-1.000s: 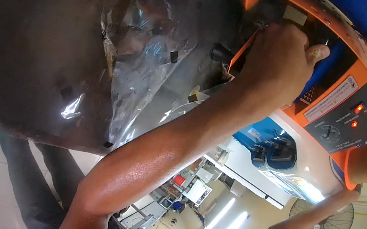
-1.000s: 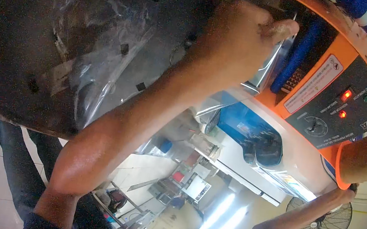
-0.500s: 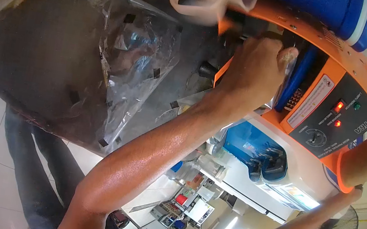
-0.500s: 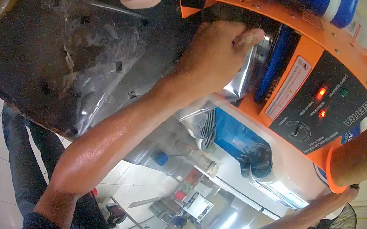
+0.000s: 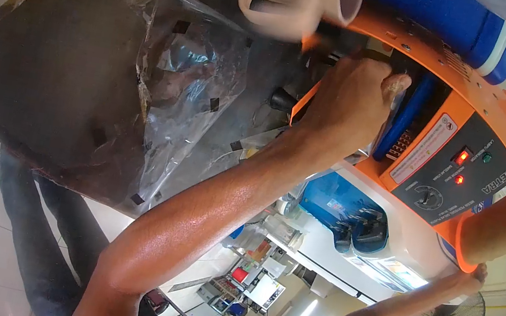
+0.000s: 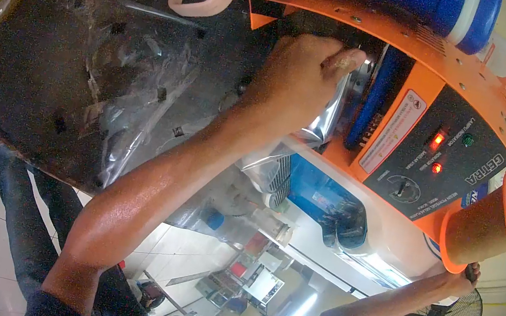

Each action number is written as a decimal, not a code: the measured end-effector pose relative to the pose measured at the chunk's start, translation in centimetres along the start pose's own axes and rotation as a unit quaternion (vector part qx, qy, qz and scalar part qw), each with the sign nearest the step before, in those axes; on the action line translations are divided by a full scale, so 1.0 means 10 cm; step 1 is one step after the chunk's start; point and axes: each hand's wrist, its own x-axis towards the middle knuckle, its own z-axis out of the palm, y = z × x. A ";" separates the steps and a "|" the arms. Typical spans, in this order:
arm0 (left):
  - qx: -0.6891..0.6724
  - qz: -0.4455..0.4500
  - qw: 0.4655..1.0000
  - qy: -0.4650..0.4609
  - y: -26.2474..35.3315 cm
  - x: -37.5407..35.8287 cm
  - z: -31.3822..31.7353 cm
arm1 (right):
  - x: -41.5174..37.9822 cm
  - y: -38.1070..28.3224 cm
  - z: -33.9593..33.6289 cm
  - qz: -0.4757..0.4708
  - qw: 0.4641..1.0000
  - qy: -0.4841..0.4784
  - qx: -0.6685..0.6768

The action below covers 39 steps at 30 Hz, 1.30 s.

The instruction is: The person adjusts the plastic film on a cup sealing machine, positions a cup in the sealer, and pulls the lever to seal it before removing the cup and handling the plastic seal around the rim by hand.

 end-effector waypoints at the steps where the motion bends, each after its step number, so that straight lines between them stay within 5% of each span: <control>1: -0.005 0.004 1.000 -0.001 0.00 -0.01 -0.01 | -0.01 0.00 0.00 -0.002 1.000 0.003 0.001; 18: 0.055 -0.057 0.996 -0.029 0.15 -0.04 -0.16 | 0.11 0.26 0.21 -0.023 0.998 0.026 0.044; 21: 0.150 -0.011 0.988 0.014 0.53 -0.25 -0.27 | -0.13 0.37 0.31 -0.042 0.995 0.053 0.066; 23: 0.288 0.130 0.946 0.069 0.96 -0.39 -0.27 | -0.43 0.46 0.49 -0.070 0.991 0.084 0.075; 27: 0.183 0.334 0.924 0.025 1.47 -0.25 0.18 | -1.06 0.55 0.93 -0.120 0.983 0.127 0.055; 32: 0.133 0.471 0.871 -0.036 2.30 0.28 1.01 | -1.31 0.52 1.11 -0.082 0.977 0.143 0.136; 34: 0.090 0.431 0.875 -0.203 2.75 0.64 1.55 | -1.40 0.47 1.21 -0.064 0.973 0.177 0.135; 37: 0.305 0.328 0.782 -0.432 3.28 1.02 2.37 | -1.50 0.37 1.31 -0.030 0.965 0.216 0.147; 38: 0.308 0.362 0.758 -0.447 3.05 1.19 2.73 | -1.49 0.36 1.32 -0.028 0.962 0.218 0.159; 39: 0.346 0.480 0.674 -0.442 2.78 1.43 3.01 | -1.48 0.34 1.33 -0.032 0.956 0.238 0.170</control>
